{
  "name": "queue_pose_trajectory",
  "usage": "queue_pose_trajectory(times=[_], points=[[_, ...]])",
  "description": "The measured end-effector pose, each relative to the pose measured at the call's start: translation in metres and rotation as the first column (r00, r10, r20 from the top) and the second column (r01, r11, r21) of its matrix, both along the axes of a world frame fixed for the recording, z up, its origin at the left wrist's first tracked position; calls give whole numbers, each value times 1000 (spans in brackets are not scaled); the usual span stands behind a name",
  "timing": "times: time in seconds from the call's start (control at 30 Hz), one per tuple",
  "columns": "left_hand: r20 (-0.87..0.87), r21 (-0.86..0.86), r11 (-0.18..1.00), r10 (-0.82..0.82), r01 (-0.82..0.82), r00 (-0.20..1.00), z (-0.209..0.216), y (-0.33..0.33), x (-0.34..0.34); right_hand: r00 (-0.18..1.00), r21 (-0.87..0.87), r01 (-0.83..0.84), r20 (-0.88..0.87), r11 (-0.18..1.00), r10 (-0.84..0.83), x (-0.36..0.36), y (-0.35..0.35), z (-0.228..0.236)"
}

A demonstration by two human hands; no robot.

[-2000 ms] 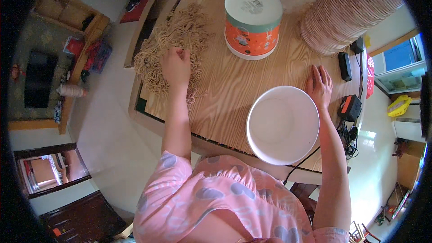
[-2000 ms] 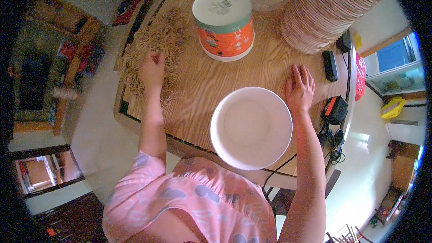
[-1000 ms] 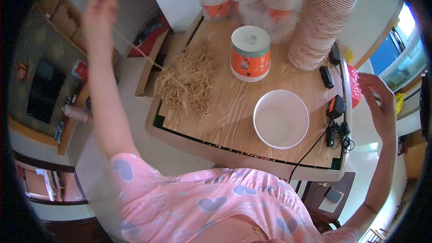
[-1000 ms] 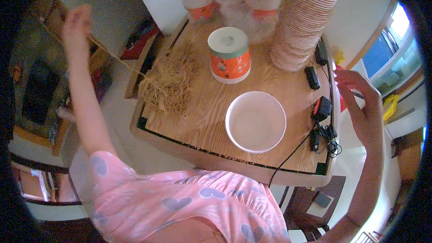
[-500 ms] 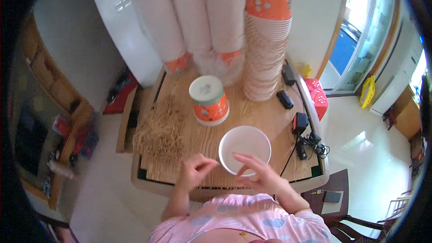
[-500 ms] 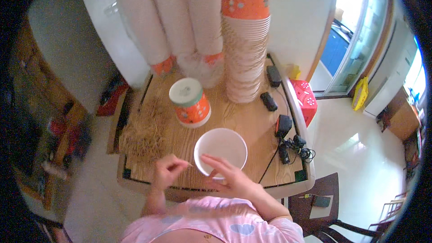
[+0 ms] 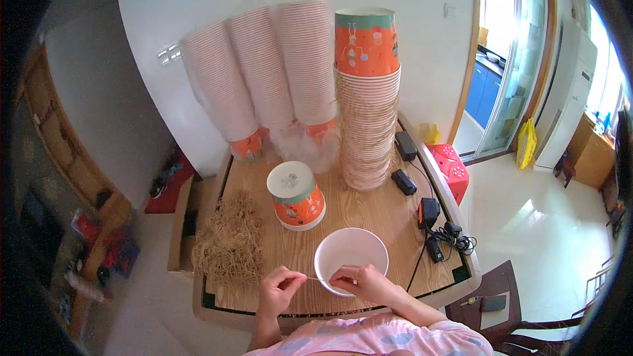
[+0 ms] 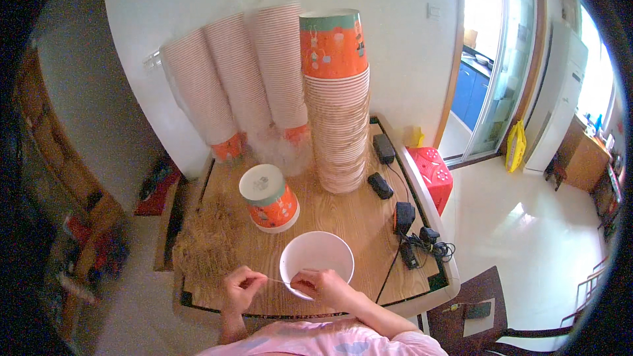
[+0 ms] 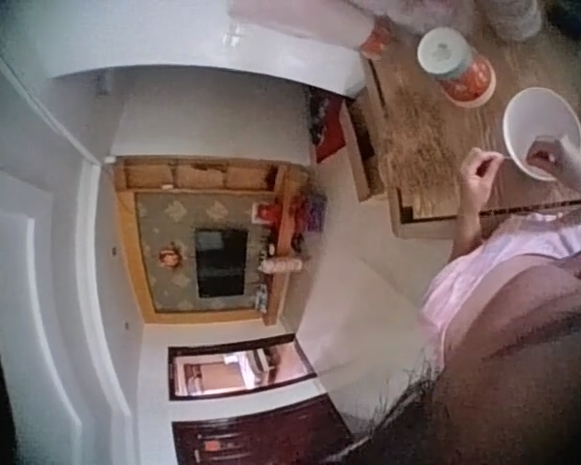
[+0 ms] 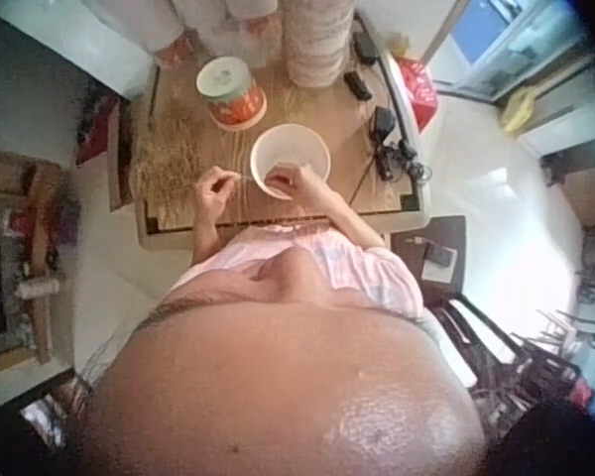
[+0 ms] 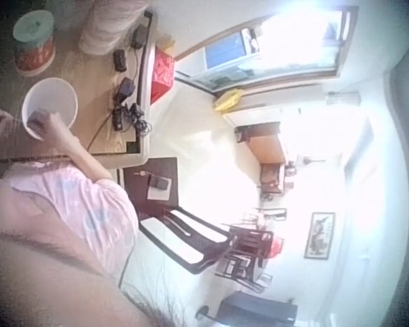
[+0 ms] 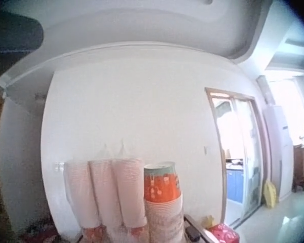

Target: Placing shredded paper filler into a bowl as part of a packaging process.

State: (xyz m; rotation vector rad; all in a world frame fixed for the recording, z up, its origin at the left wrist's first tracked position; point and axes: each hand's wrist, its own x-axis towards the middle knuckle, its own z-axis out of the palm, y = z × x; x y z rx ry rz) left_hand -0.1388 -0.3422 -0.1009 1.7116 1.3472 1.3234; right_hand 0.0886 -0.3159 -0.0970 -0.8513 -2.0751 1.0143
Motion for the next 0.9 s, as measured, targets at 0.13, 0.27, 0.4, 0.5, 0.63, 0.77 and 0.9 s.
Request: queue_pose_trajectory(times=[0.13,0.27,0.4,0.5,0.63,0.77,0.9], points=[[-54,96,993,76,-70,996,-2,2,-13,997,51,73,-41,996,-70,2,-3,5],[31,70,990,119,-121,992,-6,-1,-15,993,24,100,-68,995,-99,7,-9,15],[1,95,988,125,-125,992,-2,-1,-3,994,-19,109,7,994,-109,18,-17,23],[-41,-4,993,120,-121,992,-10,6,0,987,42,160,-3,986,-160,22,-18,16],[-63,230,971,-54,67,997,5,17,17,959,51,273,58,961,-276,14,-16,11],[-19,229,872,-440,433,898,0,19,36,966,8,196,168,980,-195,-1,-9,3],[116,76,896,-444,438,889,-16,24,42,963,6,111,244,994,-110,-8,-1,12]])
